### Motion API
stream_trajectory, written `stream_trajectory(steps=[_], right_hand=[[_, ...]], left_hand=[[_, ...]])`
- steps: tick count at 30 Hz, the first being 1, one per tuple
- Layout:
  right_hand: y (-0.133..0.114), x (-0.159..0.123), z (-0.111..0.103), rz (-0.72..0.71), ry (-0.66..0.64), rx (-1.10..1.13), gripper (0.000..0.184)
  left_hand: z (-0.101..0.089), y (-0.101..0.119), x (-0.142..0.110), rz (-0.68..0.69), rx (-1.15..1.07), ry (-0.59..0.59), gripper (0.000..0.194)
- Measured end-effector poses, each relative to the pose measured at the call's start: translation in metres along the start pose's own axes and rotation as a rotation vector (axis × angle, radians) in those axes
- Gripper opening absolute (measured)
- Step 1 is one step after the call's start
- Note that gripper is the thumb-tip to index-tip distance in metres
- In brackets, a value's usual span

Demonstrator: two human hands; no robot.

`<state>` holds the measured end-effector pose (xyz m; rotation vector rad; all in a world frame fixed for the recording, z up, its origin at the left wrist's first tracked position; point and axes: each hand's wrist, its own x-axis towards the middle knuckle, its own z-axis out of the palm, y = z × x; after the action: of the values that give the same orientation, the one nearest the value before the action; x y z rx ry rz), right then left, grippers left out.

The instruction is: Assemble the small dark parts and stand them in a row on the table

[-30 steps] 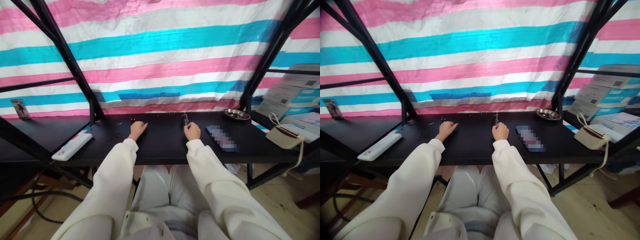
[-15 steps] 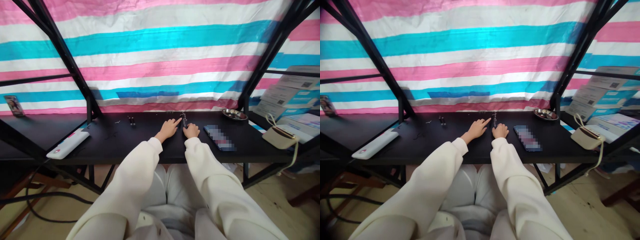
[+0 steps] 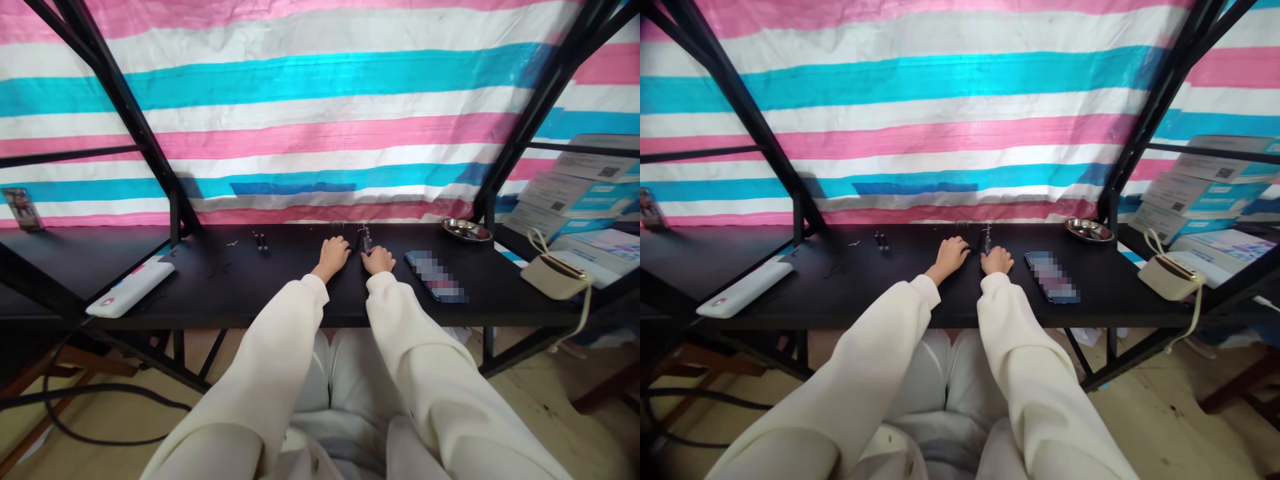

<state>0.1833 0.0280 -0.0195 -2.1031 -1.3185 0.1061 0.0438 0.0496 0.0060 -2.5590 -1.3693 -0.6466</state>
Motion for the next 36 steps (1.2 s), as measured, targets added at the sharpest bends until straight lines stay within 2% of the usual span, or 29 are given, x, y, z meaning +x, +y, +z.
stream_trajectory(steps=[4, 9, 11, 16, 18, 23, 28, 32, 36], right_hand=[[-0.002, 0.001, 0.000, 0.011, -0.007, -0.015, 0.029], [-0.003, 0.003, 0.000, 0.004, -0.038, -0.015, 0.027], [-0.003, 0.003, 0.001, 0.012, -0.039, -0.020, 0.027], [-0.003, 0.004, 0.001, 0.002, -0.041, -0.001, 0.021], [-0.005, 0.002, 0.000, 0.006, -0.070, 0.014, 0.018], [-0.018, -0.008, -0.003, -0.034, -0.198, 0.069, 0.013], [-0.043, -0.025, 0.005, -0.166, -0.294, 0.122, 0.009], [-0.062, -0.035, 0.014, -0.231, -0.287, 0.131, 0.008], [-0.066, -0.037, 0.023, -0.284, -0.244, 0.129, 0.009]], left_hand=[[-0.009, -0.017, -0.008, -0.014, -0.062, 0.075, 0.021], [-0.025, -0.048, -0.029, -0.075, -0.225, 0.172, 0.011], [-0.027, -0.060, -0.039, -0.171, -0.324, 0.240, 0.009], [-0.025, -0.079, -0.054, -0.533, -0.646, 0.425, 0.020], [-0.025, -0.082, -0.055, -0.596, -0.760, 0.457, 0.023], [-0.028, -0.079, -0.055, -0.543, -0.898, 0.424, 0.021], [-0.023, -0.077, -0.055, -0.444, -0.869, 0.359, 0.019], [-0.015, -0.079, -0.055, -0.347, -0.822, 0.318, 0.022], [-0.011, -0.081, -0.056, -0.330, -0.805, 0.312, 0.023]])
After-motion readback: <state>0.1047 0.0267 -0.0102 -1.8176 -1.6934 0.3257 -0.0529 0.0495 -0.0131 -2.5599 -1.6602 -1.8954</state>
